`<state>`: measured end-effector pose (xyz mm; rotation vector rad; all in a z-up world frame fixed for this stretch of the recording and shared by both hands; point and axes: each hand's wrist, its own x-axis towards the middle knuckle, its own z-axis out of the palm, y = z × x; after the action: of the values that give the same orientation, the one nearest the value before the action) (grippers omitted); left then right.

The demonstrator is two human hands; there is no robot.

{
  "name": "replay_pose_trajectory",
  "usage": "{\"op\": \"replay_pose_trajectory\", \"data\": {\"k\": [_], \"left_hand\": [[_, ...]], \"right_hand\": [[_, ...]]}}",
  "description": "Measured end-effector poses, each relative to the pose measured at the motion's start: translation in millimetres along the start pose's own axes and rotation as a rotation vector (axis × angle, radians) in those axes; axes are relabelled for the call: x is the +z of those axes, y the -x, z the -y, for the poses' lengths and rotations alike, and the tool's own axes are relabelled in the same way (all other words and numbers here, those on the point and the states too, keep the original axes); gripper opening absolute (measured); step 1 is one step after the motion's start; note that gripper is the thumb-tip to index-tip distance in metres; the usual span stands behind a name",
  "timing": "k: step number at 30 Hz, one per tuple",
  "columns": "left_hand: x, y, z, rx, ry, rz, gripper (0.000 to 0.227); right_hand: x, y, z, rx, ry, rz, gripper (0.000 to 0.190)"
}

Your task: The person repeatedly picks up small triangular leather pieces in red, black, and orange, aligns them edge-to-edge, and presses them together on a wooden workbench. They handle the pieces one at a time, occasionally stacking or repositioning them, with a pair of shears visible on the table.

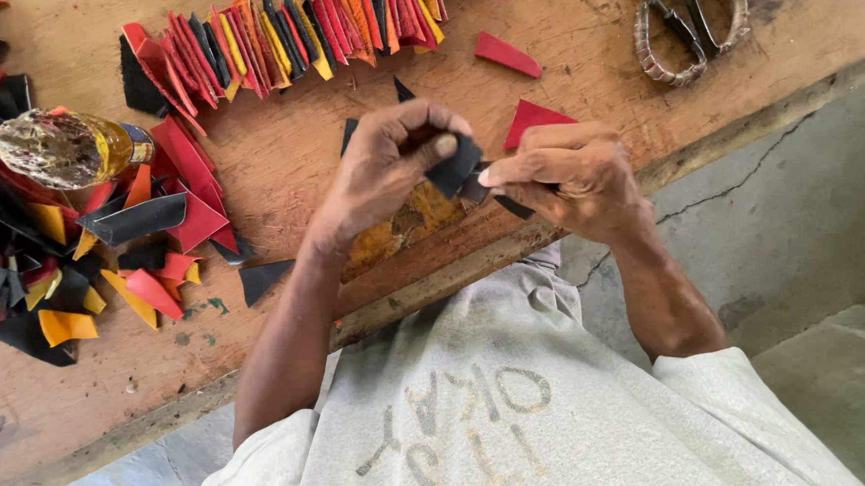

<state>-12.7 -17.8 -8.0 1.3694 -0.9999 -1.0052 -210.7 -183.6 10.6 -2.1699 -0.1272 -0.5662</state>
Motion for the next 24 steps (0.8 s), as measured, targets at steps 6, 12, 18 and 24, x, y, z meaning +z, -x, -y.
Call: {"op": "replay_pose_trajectory", "data": {"k": [6,12,18,24], "left_hand": [[3.2,-17.1,0.5,0.242,-0.124,-0.199,0.011],[7.0,-14.2,-14.9,-0.019,-0.353,-0.182,0.009],[-16.7,8.2,-33.6,-0.098,-0.447,-0.377,0.009],[-11.0,3.8,-27.2,0.179,-0.391,-0.402,0.011]], "right_hand": [[-19.9,13.2,12.6,0.076,-0.183,0.025,0.008],[-26.5,-3.2,-8.3,0.404,0.020,-0.096,0.017],[-8.7,-28.2,-18.9,0.602,0.093,0.026,0.016],[4.8,-45.5,-26.3,0.096,0.365,-0.067,0.027]]}}
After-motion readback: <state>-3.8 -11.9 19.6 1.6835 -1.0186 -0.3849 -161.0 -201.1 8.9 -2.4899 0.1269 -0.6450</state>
